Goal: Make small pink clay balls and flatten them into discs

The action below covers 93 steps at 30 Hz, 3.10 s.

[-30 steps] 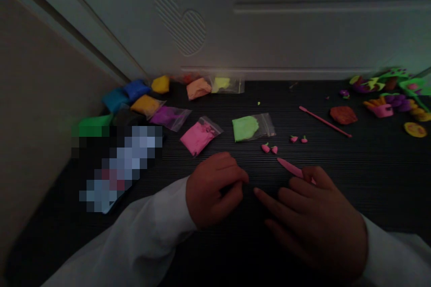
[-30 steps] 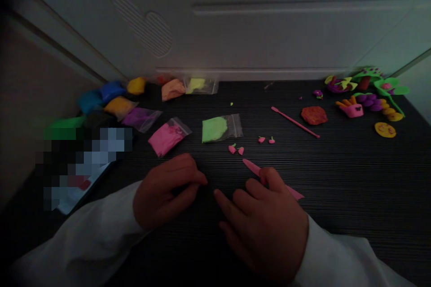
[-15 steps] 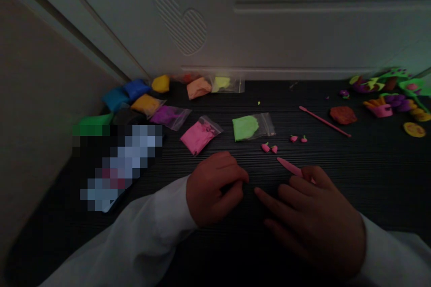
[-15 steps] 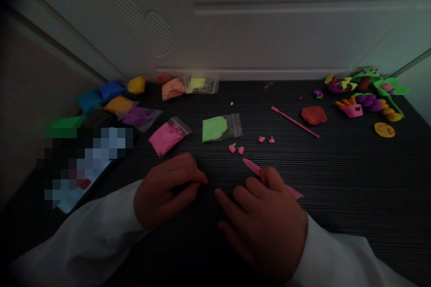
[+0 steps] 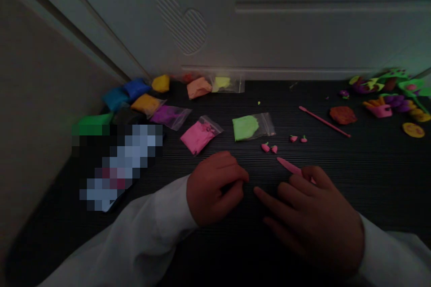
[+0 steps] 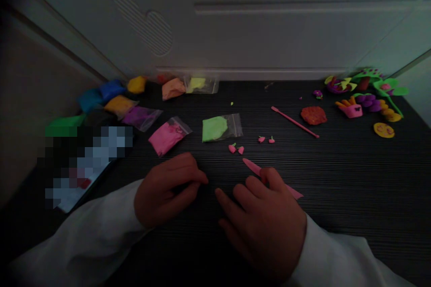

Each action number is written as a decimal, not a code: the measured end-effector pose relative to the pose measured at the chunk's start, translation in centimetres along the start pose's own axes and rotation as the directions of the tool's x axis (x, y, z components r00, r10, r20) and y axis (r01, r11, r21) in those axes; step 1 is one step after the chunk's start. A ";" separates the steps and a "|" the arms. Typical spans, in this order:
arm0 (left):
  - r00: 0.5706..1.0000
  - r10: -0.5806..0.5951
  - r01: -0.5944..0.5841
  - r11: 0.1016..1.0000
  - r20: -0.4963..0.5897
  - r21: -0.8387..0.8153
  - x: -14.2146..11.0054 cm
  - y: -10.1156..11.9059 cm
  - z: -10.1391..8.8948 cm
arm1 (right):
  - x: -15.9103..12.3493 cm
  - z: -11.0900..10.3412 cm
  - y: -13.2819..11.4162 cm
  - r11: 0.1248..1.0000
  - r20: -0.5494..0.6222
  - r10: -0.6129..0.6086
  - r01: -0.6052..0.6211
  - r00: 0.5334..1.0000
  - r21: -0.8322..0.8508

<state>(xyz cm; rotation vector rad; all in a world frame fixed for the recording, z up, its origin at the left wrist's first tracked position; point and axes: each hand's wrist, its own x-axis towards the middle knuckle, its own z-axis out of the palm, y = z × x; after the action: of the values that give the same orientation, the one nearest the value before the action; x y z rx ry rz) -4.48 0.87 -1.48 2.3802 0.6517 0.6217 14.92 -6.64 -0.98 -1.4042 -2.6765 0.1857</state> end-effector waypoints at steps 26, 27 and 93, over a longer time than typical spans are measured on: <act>1.000 -0.008 0.008 1.000 0.020 0.000 0.0 0.0 0.0 | 0.1 -0.1 -0.2 1.000 0.006 0.005 -0.005 1.000 -0.013; 1.000 -0.010 0.010 1.000 0.019 0.003 0.0 0.0 0.0 | 0.1 -0.1 -0.2 1.000 0.005 0.003 -0.003 1.000 -0.013; 0.989 0.082 -0.089 0.995 0.120 0.054 -0.1 0.1 -0.3 | -0.2 0.1 -0.1 0.999 -0.112 -0.010 0.015 0.994 0.046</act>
<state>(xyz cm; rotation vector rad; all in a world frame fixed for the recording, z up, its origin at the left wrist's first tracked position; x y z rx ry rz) -4.66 0.86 -1.26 2.4894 0.5256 0.4992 14.95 -6.91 -1.10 -1.3428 -2.5730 0.1617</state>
